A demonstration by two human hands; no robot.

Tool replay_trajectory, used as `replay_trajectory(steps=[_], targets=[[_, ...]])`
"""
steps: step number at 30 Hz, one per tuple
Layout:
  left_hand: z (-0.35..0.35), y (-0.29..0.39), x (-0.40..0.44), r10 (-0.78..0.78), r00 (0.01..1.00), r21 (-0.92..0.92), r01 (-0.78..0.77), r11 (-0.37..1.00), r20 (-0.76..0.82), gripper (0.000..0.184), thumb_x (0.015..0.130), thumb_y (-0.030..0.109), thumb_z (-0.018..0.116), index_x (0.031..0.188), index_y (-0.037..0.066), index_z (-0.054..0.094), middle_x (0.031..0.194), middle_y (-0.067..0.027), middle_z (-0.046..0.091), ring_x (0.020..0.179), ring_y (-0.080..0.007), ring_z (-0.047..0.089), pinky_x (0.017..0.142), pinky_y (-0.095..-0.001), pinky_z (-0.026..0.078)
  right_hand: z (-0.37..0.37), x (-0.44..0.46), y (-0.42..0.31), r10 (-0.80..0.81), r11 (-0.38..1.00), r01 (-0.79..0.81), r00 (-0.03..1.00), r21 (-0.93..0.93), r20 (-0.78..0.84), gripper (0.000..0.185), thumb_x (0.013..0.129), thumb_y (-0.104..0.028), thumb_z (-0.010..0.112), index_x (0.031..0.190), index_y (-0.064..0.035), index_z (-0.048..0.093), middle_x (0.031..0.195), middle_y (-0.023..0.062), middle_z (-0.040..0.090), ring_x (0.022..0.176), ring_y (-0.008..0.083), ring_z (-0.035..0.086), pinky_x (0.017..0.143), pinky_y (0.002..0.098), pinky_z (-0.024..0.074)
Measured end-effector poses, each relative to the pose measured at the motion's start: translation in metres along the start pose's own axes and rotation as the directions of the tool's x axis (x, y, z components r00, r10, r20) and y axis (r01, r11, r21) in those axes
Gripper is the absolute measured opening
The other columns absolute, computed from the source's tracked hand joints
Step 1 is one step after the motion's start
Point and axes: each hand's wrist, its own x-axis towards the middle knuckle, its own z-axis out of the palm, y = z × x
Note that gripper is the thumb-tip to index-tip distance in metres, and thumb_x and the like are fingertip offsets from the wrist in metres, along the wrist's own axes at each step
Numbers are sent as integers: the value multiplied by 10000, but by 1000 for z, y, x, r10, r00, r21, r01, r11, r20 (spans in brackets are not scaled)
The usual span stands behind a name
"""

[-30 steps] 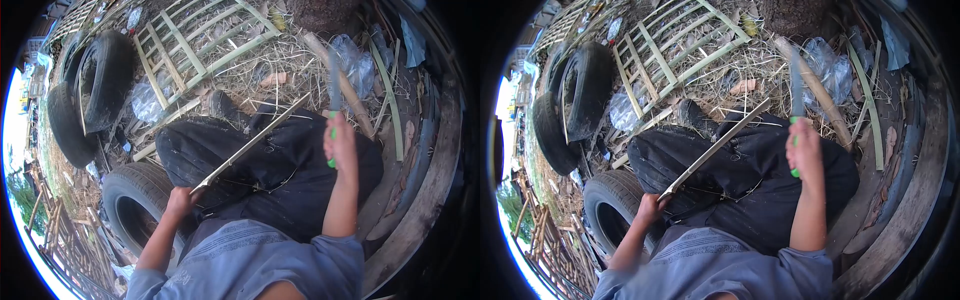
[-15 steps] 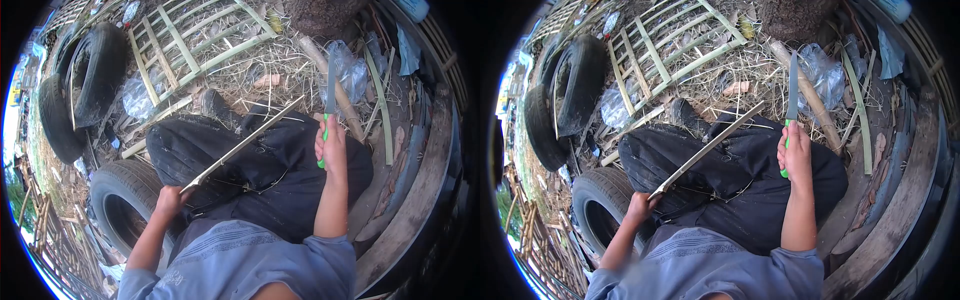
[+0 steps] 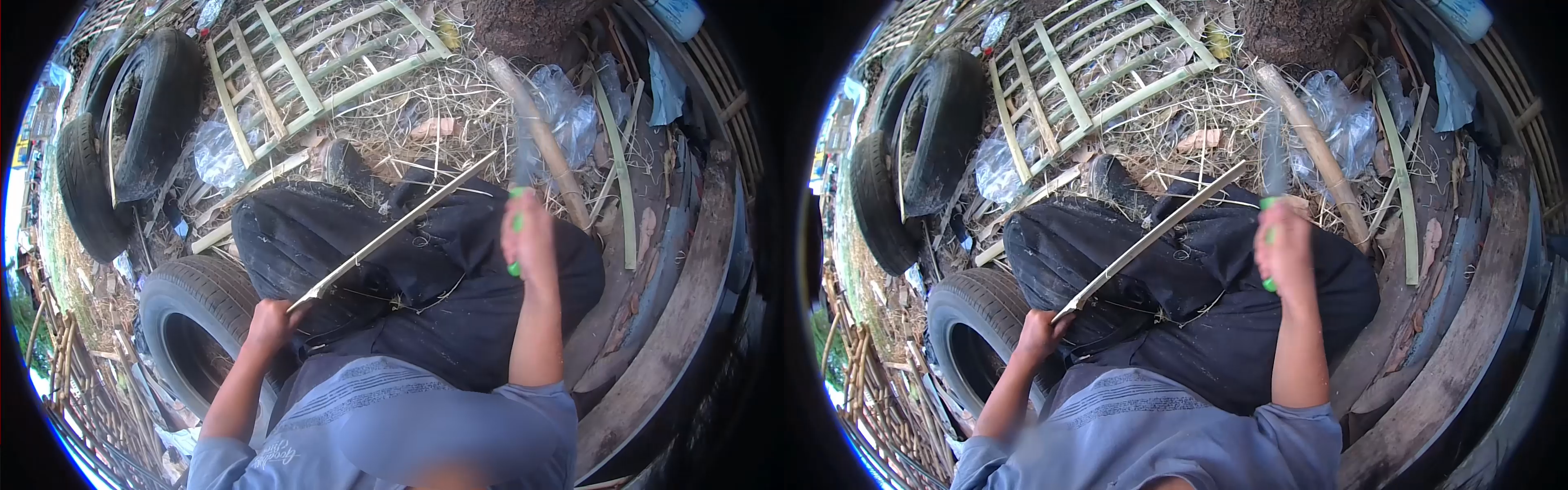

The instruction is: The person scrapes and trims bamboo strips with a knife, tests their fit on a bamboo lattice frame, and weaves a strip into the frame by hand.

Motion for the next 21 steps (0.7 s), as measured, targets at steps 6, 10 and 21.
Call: replay_trajectory(steps=[6, 10, 21], targets=[[-1, -3, -1, 0, 1000, 26, 0, 1000, 4, 366, 845, 316, 681, 688, -14, 663, 594, -226, 572, 575, -409, 589, 565, -462, 484, 6, -3, 7, 76, 996, -71, 991, -45, 110, 345, 1015, -366, 430, 811, -91, 474, 529, -30, 420, 378, 41, 381, 299, 201, 274], [1, -1, 0, 24, 999, 6, -24, 1000, -21, 358, 841, 306, 688, 685, -15, 662, 589, -227, 569, 568, -408, 586, 559, -460, 482, 0, -3, -2, 142, 984, -126, 981, -123, 129, 403, 1022, -419, 376, 805, -86, 444, 513, -32, 378, 364, 39, 345, 301, 202, 276], [2, 0, 0, -7, 1000, 26, 8, 1000, -27, 334, 832, 297, 693, 708, -11, 671, 617, -235, 579, 594, -412, 590, 576, -456, 485, -4, 0, -1, 52, 997, -46, 994, -58, 98, 336, 1013, -353, 435, 786, -106, 467, 521, -35, 400, 361, 36, 344, 303, 203, 291]])
